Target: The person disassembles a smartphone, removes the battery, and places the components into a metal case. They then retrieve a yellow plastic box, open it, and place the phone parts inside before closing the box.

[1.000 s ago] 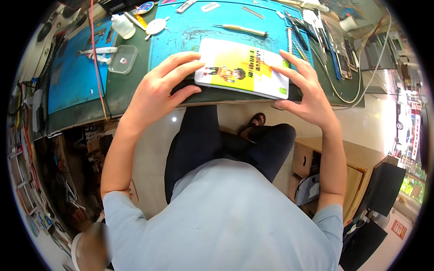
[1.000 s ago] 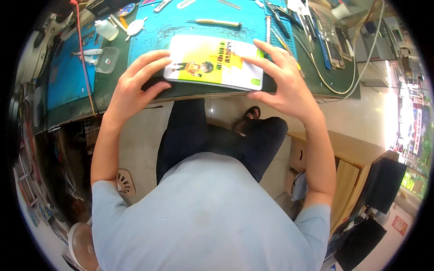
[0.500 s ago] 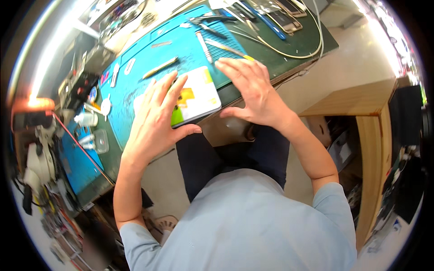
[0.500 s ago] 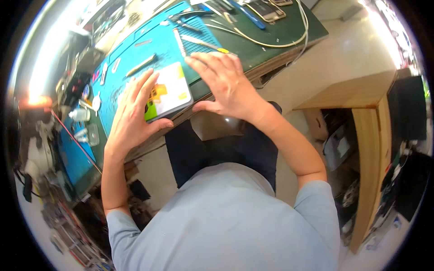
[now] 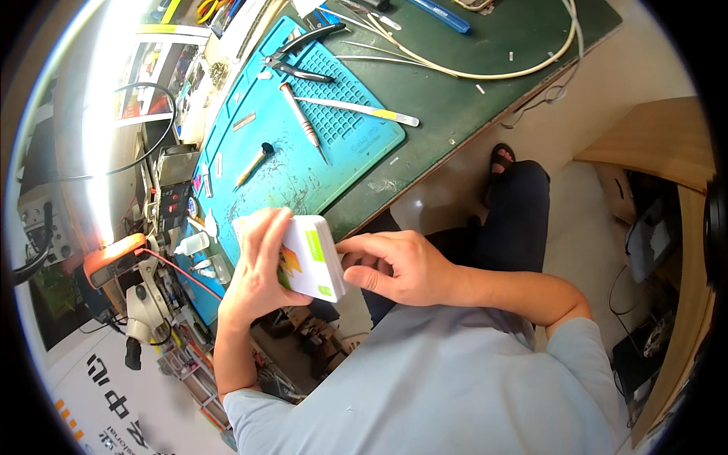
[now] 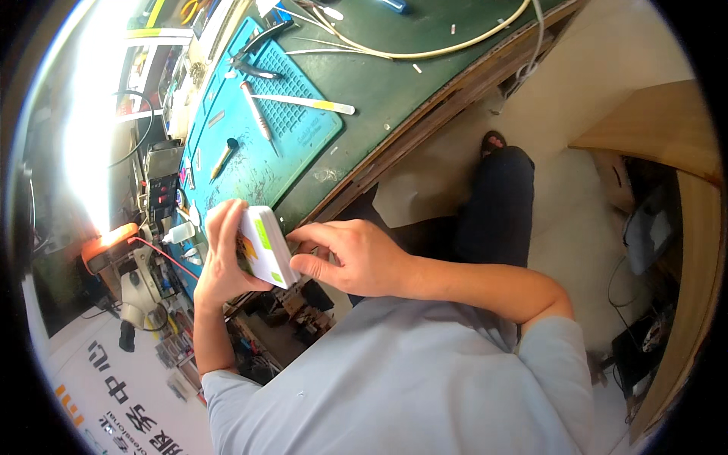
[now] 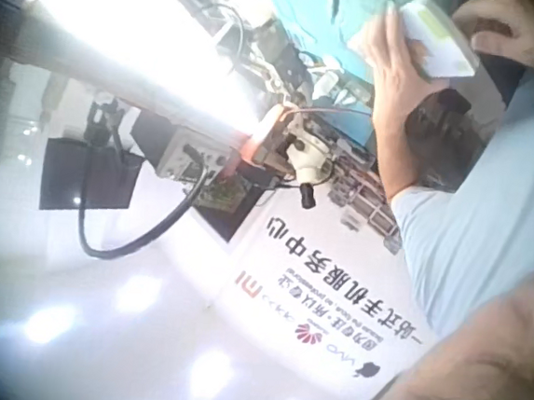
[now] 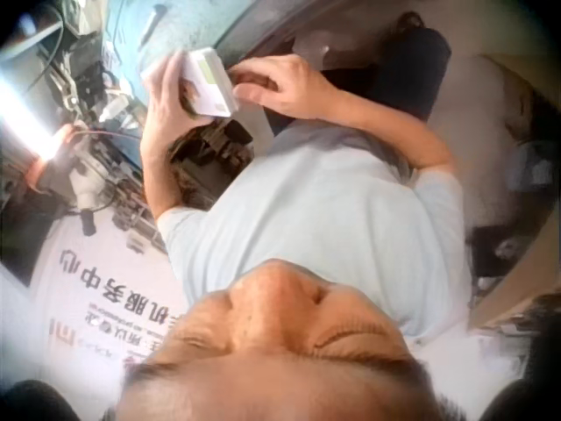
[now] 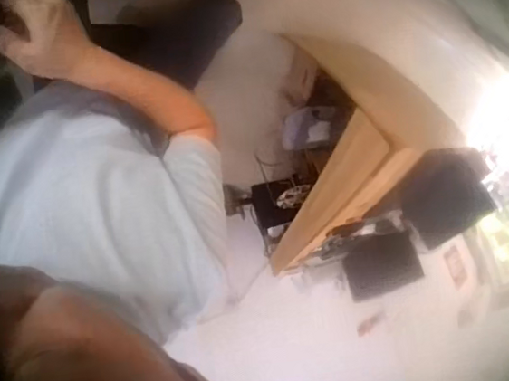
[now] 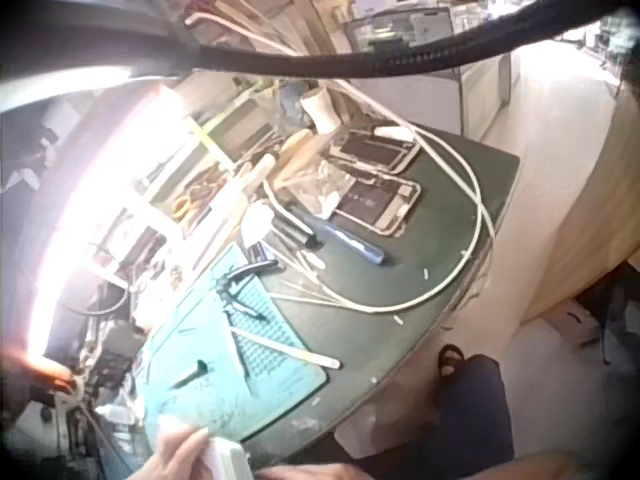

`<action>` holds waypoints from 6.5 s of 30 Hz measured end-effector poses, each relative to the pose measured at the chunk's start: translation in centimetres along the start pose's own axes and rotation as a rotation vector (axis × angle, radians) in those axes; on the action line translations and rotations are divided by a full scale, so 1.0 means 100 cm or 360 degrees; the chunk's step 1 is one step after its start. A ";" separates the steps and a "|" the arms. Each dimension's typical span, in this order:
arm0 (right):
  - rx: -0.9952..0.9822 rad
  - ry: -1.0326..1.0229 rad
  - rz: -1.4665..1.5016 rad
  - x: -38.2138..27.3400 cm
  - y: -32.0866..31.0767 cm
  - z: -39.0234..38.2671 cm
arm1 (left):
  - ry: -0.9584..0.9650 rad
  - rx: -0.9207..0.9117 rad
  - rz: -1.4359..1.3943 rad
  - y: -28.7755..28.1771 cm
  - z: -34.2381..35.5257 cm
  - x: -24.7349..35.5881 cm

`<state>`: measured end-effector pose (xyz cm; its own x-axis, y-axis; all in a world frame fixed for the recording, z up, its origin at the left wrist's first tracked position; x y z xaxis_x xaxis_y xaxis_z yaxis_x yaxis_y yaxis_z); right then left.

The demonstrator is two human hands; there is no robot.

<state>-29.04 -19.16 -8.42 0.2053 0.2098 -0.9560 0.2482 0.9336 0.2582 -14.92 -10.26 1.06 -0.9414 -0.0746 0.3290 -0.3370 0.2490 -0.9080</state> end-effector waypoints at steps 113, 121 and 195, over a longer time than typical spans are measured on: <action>0.0115 0.0440 -0.1372 -0.041 0.042 0.052 | -0.0290 0.0868 -0.0384 0.003 -0.114 -0.102; -0.0325 -0.0361 -0.2195 -0.085 0.075 0.093 | -0.0417 0.1472 -0.0278 0.016 -0.166 -0.108; -0.1514 0.0773 -0.2243 0.205 0.264 -0.004 | -0.1124 0.3390 -0.1301 0.069 -0.796 -0.352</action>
<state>-18.65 9.92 -21.26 0.0233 -0.9340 -0.3566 -0.6494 0.2570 -0.7157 16.97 70.96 3.91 -0.3713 0.0943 0.9237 0.3927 -0.8855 0.2482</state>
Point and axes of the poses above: each hand's wrist, its own z-axis towards the middle knuckle, its own y-axis out of the palm, x = y × z, the point moved 7 cm from there along z, towards the middle knuckle, and after that the axes turned 7 degrees about -x, right-handed, at the moved point
